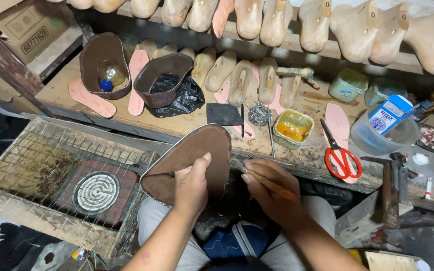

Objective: The person stitches a brown shoe sole by hand using a needle and thread, then trims the thread with scissors and applies glue to the edge with a brush. The work is performed while sitting on the floor in a workshop.

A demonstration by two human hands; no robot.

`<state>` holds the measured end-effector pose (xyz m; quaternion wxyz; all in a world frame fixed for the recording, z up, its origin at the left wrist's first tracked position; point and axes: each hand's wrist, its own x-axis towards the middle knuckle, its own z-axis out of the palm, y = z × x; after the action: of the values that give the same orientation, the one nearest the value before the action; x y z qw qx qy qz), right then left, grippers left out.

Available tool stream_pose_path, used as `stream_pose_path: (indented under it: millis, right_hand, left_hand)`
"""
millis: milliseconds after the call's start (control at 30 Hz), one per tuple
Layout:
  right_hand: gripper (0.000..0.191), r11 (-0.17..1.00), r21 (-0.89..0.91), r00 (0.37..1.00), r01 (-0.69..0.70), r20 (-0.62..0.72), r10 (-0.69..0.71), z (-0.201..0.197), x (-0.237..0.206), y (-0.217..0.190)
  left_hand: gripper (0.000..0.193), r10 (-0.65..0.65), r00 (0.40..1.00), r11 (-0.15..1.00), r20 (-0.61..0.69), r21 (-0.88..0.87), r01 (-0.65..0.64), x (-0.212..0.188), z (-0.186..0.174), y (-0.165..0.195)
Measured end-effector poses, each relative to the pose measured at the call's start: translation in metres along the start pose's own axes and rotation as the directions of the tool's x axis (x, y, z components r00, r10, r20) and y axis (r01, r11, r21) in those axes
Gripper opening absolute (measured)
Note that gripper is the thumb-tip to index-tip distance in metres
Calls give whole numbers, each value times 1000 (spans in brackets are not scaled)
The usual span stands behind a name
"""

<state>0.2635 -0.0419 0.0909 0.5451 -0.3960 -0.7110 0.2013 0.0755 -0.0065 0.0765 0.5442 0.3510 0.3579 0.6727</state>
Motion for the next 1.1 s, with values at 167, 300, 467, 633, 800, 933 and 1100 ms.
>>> stream_pose_path:
  millis: [167,300,467,633,800,933,1100]
  right_hand:
    - [20,999,-15,999,45,-13,-45,-2,0,-2]
    - [23,997,29,997,74,-4,-74,-5,9,-3]
    - [23,998,58,994,-23,104,17,-2,-1,-6]
    - [23,982,52,980,-183,93,178,-1,-20,6]
    - [37,970,16,967,-242,-72,243,5,-24,22]
    - [85,946,213,967,-243,-20,252,37,-23,26]
    - [110,859,198,869,-472,-59,491,58,-10,36]
  left_hand:
    - [25,18,1000,999,-10,-39,-19,-1,2,1]
    - [25,-34,999,996,-7,81,35,-3,3,3]
    - [24,43,999,987,2,153,-43,-2,-1,1]
    - [26,5,999,1000,-51,-3,-6,3,-6,-8]
    - [32,-52,992,963,-113,-268,20,13,-4,-20]
    - [31,-224,965,907,-133,-391,157,13,2,-27]
    - [29,-367,924,864,-105,-408,296,4,14,-17]
